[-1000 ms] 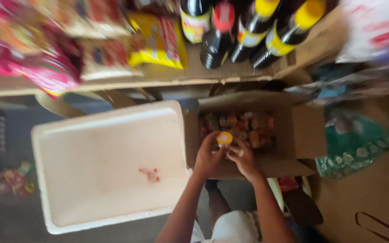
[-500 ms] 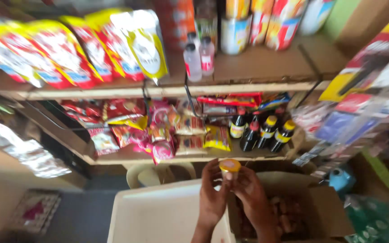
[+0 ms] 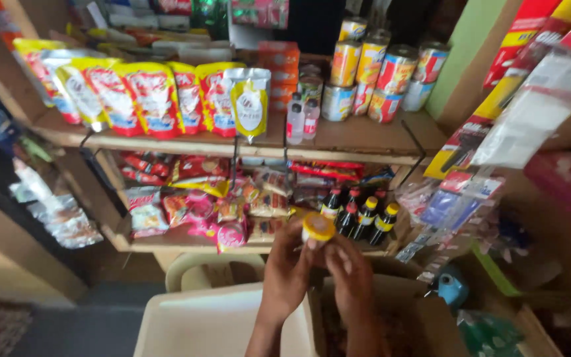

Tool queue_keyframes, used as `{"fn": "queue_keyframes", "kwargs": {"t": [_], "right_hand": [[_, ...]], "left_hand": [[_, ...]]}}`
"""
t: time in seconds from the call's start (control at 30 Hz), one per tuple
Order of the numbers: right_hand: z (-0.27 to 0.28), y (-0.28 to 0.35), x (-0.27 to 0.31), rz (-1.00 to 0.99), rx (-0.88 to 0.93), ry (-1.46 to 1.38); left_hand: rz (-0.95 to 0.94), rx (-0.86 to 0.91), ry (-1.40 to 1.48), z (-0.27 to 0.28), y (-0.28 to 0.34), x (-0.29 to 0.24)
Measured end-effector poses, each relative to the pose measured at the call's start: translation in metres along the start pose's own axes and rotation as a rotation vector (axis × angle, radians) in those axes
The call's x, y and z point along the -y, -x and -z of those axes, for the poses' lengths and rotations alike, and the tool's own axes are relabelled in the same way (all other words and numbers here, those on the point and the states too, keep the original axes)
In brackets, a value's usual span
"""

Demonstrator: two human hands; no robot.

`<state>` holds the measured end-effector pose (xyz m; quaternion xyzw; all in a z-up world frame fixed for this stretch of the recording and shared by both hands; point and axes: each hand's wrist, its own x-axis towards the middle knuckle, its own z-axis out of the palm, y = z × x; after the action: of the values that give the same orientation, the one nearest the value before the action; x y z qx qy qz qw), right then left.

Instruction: Restock canned goods and small condiment bottles from a box onto the grocery shelves.

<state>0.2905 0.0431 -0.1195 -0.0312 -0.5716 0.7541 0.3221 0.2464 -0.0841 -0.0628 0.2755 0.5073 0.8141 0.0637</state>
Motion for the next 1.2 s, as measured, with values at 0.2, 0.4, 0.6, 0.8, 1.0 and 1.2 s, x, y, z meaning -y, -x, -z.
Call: {"fn": "queue_keyframes", "kwargs": {"t": [0.2,0.4,0.6,0.8,1.0,1.2], "right_hand": [[-0.012,0.006,0.030,0.026,0.069,0.035],[-0.029,0.008,0.067,0.133,0.105,0.054],[-0.023,0.000,0.078,0.180,0.155,-0.081],[-0.008,-0.010,0.091,0.241,0.212,-0.088],[0.011,-0.020,0.092,0.230,0.213,-0.091],[0.011,-0.021,0.113,0.217,0.273,-0.079]], "left_hand": [[-0.036,0.015,0.094,-0.006,0.008,-0.028],[-0.165,0.043,0.122,-0.015,0.010,-0.031],[-0.307,0.044,0.107,-0.029,0.010,-0.039],[-0.350,-0.019,-0.050,-0.047,0.006,-0.044],[-0.269,-0.088,-0.254,-0.071,0.008,-0.068],[-0.214,-0.104,-0.158,-0.072,-0.001,-0.042]]}}
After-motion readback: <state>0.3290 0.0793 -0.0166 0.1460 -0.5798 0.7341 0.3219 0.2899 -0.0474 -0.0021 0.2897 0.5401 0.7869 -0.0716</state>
